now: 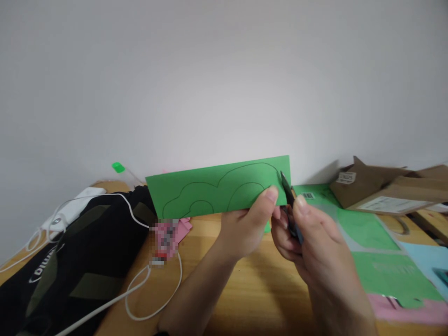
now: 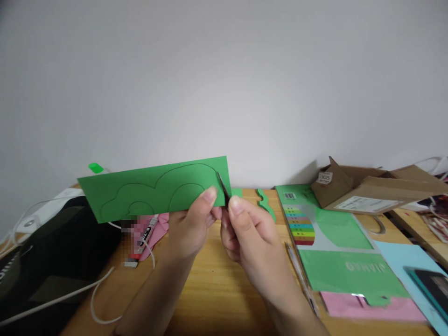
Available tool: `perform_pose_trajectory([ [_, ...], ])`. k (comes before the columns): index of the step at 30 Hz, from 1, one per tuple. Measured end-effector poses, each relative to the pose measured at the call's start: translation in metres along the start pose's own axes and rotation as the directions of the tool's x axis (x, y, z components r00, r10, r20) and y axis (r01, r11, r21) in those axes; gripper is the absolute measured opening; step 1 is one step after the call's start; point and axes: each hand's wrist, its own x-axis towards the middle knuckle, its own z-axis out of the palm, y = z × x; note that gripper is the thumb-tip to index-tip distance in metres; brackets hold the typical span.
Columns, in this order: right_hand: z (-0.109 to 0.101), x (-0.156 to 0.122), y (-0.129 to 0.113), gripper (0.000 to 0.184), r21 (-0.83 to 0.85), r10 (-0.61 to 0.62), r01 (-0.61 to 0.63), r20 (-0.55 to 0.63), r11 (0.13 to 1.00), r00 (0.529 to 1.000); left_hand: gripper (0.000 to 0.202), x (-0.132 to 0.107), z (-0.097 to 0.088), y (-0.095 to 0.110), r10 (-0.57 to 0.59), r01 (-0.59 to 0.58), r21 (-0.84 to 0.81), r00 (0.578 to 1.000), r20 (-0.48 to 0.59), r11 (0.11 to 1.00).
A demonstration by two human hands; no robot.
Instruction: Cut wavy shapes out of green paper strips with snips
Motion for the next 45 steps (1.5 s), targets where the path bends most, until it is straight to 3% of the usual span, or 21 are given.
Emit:
perform_pose_trajectory([
  [10,0.0026,0.0014,0.0002,0.046,-0.017,-0.026,0.025,-0.020,1.000,0.999,0.043,-0.0037,0.0015,-0.0025,-0.001,0.001,0.004,0.999,-0.053,1.000],
  [26,0.0010,0.0003,-0.0005,0.044,-0.049,-0.047,0.046,-0.012,0.998,0.999,0.043,-0.0045,0.0026,-0.0008,-0.018,0.018,-0.014,0.999,-0.039,1.000],
  [45,-0.0016,0.0017,-0.0010,0.047,0.014,-0.021,0.021,-0.023,1.000,1.000,0.047,-0.0012,-0.0003,0.0063,-0.070,0.068,0.049,0.996,0.055,0.996],
])
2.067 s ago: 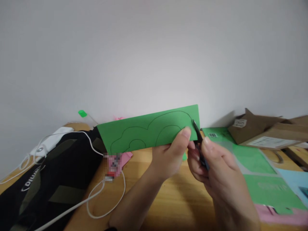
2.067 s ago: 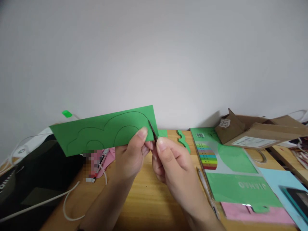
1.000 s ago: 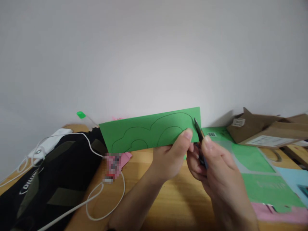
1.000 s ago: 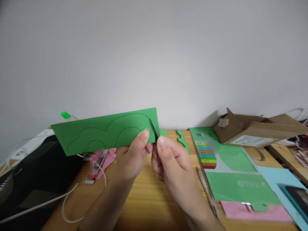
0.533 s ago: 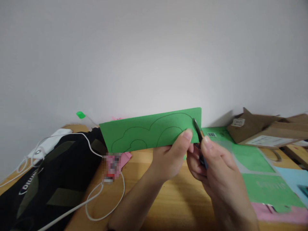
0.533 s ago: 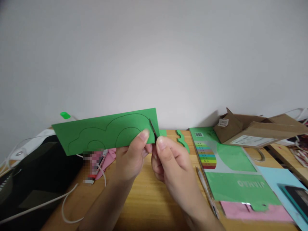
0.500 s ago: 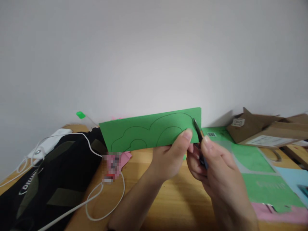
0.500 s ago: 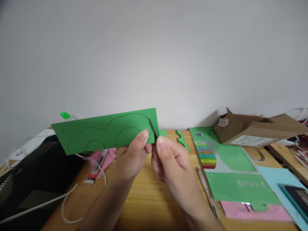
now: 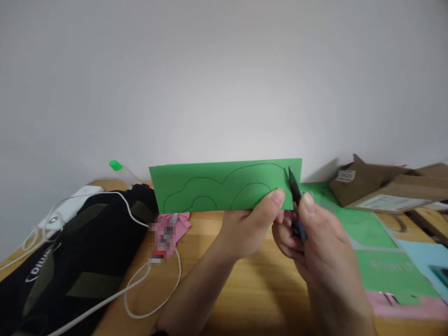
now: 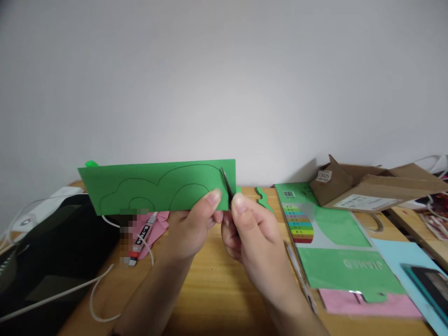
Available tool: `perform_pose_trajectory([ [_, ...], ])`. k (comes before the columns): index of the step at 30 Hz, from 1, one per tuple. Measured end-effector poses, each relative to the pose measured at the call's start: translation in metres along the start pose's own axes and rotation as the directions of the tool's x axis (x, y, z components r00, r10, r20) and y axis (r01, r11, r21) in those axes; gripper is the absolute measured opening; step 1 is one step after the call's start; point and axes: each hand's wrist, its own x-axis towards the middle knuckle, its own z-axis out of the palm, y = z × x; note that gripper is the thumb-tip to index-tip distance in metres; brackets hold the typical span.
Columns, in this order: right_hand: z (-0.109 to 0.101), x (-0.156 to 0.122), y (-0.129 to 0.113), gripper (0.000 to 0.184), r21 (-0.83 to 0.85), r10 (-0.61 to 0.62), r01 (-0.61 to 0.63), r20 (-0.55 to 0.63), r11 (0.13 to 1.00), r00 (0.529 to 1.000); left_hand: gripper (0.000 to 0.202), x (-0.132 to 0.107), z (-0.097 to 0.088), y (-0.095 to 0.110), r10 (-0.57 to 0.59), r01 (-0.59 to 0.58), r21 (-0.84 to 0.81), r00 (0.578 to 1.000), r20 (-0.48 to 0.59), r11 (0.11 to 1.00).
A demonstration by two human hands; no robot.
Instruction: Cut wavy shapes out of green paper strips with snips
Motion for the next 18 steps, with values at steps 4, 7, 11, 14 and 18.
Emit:
perform_pose_trajectory([
  [4,0.0015,-0.0015,0.0013,0.047,0.000,-0.033,0.033,-0.007,0.999,0.999,0.047,-0.0007,0.0003,-0.0002,0.003,-0.003,-0.013,1.000,-0.011,1.000],
  [7,0.0022,-0.0023,0.0021,0.047,0.003,-0.037,0.037,-0.014,0.999,0.999,0.047,-0.0008,0.0004,-0.0006,0.005,-0.005,-0.017,1.000,-0.009,1.000],
  [11,0.0021,-0.0022,0.0019,0.048,-0.010,-0.037,0.036,-0.031,0.999,0.999,0.046,-0.0003,0.0011,-0.0009,0.022,-0.023,-0.018,1.000,-0.017,1.000],
  [14,0.0022,-0.0023,0.0009,0.048,-0.033,-0.030,0.029,-0.036,0.999,0.999,0.046,-0.0001,0.0016,-0.0012,0.027,-0.027,-0.021,0.999,-0.019,0.999],
  [18,0.0027,-0.0025,-0.0004,0.047,-0.036,-0.025,0.024,-0.041,0.999,0.999,0.047,-0.0003,0.0016,-0.0011,0.018,-0.018,-0.001,1.000,-0.006,1.000],
])
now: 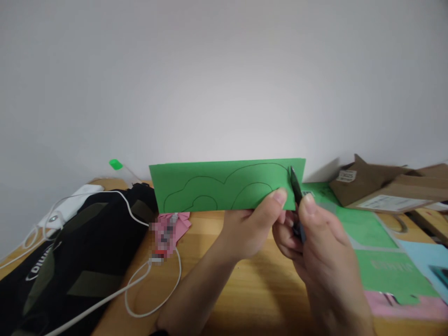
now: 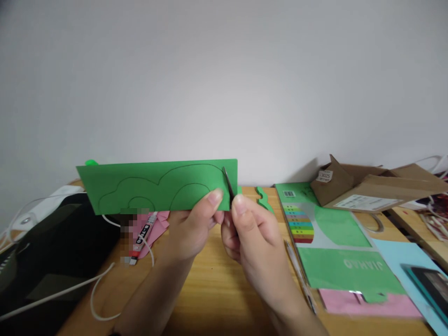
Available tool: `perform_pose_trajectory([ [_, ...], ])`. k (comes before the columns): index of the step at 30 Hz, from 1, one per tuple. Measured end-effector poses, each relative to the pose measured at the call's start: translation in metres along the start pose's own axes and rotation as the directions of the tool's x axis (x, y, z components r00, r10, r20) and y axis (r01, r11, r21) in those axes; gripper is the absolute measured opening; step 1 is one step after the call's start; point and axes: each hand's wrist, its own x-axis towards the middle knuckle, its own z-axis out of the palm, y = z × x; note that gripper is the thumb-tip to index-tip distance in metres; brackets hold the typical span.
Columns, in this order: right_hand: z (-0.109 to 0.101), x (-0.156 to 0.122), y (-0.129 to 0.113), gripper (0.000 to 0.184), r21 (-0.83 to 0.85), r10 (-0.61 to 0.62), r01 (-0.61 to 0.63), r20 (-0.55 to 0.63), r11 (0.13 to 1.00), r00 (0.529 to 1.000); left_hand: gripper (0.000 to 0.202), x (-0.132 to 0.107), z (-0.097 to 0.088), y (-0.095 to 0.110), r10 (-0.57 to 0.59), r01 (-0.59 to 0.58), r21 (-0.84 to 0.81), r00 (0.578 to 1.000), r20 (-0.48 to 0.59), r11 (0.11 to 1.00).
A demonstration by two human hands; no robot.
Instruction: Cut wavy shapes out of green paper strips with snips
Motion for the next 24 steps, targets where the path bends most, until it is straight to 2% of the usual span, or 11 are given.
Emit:
perform_pose_trajectory([
  [5,0.000,0.001,-0.001,0.048,-0.006,0.006,-0.006,0.011,1.000,1.000,0.049,0.000,0.000,0.001,-0.033,0.034,0.038,0.999,-0.011,0.999],
  [15,-0.002,0.000,-0.002,0.050,-0.054,-0.010,0.011,0.033,0.998,0.999,0.047,0.000,-0.003,0.001,-0.004,0.004,-0.005,0.999,0.041,1.000],
  [24,-0.011,-0.002,-0.004,0.051,-0.140,-0.023,0.032,0.063,0.990,0.998,0.051,0.004,-0.010,0.006,-0.010,-0.003,0.112,0.993,0.120,0.994],
])
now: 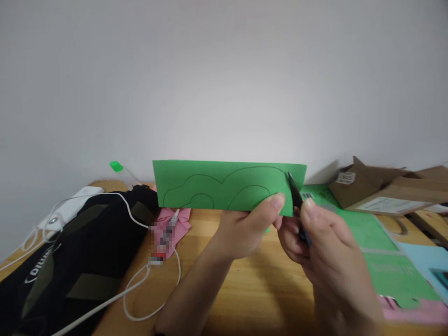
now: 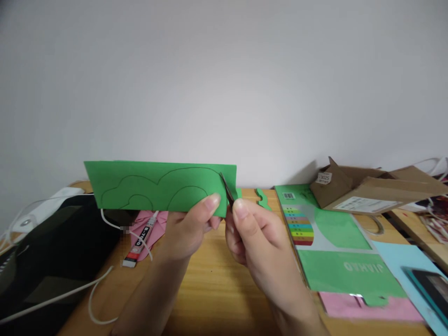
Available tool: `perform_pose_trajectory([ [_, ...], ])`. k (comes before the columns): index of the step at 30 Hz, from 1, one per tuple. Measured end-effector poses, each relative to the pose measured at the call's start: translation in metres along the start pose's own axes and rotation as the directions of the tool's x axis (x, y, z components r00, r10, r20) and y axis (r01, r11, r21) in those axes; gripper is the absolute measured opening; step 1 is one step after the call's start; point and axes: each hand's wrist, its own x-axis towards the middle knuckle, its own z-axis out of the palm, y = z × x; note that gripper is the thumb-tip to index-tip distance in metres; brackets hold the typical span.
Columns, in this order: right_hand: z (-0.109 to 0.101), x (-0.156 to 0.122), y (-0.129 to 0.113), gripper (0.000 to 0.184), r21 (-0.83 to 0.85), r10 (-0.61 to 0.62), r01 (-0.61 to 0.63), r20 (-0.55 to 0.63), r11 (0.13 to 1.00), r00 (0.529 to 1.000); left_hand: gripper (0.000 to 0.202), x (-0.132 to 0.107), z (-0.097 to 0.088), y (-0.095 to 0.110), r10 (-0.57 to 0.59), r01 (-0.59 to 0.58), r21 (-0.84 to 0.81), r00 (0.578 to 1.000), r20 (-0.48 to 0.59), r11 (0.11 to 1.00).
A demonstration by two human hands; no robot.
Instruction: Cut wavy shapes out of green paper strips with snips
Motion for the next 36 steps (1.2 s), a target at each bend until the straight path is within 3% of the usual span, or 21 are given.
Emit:
perform_pose_trajectory([
  [6,0.001,0.001,-0.008,0.053,-0.055,-0.005,0.005,0.000,0.998,1.000,0.053,0.000,-0.001,0.002,-0.046,0.044,0.034,0.998,0.043,0.998],
  [28,-0.009,0.005,-0.009,0.053,-0.030,0.005,-0.005,0.004,1.000,1.000,0.042,0.002,-0.004,0.004,0.016,-0.024,0.089,0.996,0.090,0.996],
  [36,-0.013,0.004,-0.010,0.051,-0.026,0.046,-0.046,0.006,0.999,0.999,0.039,-0.003,0.001,0.003,-0.036,0.032,0.086,0.999,0.042,0.996],
])
